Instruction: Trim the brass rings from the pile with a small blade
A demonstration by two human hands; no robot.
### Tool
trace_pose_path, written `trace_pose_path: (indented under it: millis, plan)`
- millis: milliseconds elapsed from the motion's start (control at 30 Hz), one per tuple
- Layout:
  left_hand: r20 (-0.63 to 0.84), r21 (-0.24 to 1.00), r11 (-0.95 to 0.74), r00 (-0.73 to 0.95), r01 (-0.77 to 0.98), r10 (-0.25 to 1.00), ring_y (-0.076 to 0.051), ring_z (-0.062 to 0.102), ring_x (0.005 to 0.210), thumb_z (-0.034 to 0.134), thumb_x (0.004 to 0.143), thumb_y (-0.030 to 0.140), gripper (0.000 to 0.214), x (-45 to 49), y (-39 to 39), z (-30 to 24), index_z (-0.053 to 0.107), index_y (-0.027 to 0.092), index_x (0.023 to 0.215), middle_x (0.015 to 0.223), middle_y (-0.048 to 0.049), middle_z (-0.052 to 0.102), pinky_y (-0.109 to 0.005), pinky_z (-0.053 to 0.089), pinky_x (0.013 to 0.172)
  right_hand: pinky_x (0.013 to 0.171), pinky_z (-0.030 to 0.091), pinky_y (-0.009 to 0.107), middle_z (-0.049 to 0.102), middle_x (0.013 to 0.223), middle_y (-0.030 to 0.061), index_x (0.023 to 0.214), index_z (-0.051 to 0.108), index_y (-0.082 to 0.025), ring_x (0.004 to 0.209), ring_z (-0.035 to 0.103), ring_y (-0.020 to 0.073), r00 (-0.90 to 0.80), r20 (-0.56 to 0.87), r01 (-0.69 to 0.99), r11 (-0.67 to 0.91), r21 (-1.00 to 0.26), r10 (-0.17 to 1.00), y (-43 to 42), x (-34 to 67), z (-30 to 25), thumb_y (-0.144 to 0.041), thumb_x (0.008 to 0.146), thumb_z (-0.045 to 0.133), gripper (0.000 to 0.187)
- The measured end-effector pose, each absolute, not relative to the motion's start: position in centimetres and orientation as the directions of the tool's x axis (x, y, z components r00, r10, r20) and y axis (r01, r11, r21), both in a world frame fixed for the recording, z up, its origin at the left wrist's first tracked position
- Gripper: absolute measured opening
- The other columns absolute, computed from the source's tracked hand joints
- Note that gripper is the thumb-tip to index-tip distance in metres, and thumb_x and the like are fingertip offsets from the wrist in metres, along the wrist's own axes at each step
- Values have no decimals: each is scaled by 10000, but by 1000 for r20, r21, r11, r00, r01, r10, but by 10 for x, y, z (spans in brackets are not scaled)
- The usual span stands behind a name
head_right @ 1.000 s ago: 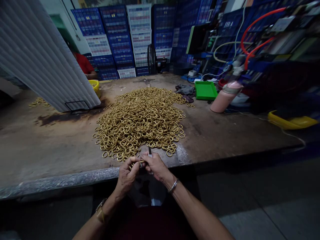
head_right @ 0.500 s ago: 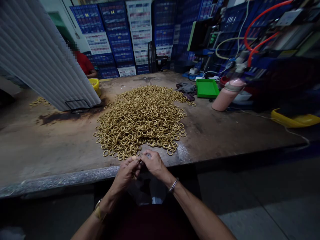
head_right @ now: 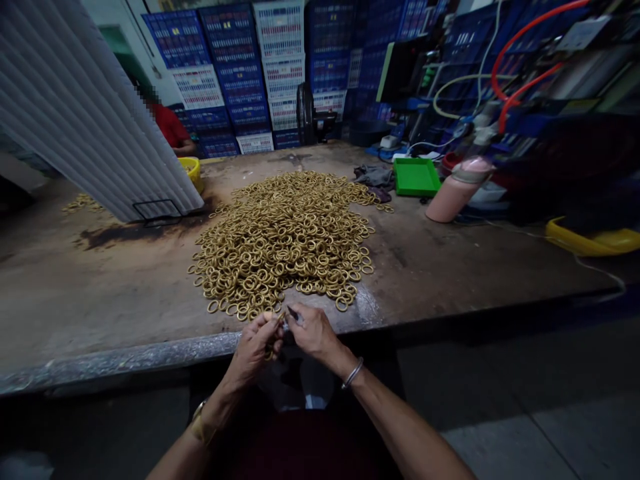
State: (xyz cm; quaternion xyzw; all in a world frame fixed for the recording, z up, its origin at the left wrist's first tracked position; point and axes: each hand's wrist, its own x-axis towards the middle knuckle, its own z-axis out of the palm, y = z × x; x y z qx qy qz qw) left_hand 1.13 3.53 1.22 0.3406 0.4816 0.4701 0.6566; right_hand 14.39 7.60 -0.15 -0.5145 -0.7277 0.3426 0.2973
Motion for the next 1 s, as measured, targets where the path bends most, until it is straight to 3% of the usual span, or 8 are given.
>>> trace_pose_path:
  millis: [200, 633, 867, 1000]
  plan:
    - [-240, 954, 246, 58, -173, 969, -49, 364, 368, 519, 736, 474, 316, 12, 35, 10, 462, 172, 664, 466, 66, 434, -171, 285, 391, 540, 299, 211, 580, 609, 3, 705, 555, -187, 571, 509, 118, -450, 101, 654, 404, -639, 887, 68, 146, -2, -124, 693, 429, 142]
    - [-221, 965, 227, 58, -132, 973, -52, 355, 371, 488, 776, 424, 275, 9, 31, 10, 447, 174, 670, 456, 69, 421, -169, 287, 389, 545, 283, 217, 595, 628, 5, 748, 565, -195, 595, 525, 130, -502, 27, 733, 442, -517, 864, 68, 145, 3, -137, 701, 434, 151]
    - [-333, 905, 400, 346, -144, 877, -43, 345, 343, 498, 776, 401, 251, 9, 0, 8, 475, 168, 686, 449, 57, 453, -159, 274, 366, 622, 321, 227, 646, 790, 35, 894, 564, -201, 739, 579, 156, -303, 31, 882, 292, -370, 953, 86, 153, -8, -190, 749, 464, 177]
    - [-501, 839, 541, 314, -50, 806, -53, 339, 305, 541, 708, 392, 249, 7, -12, -44, 487, 164, 622, 422, 49, 460, -162, 223, 317, 626, 315, 239, 643, 854, 37, 970, 510, -205, 771, 589, 172, -151, 81, 941, 169, -293, 985, 95, 156, -9, -187, 757, 473, 217]
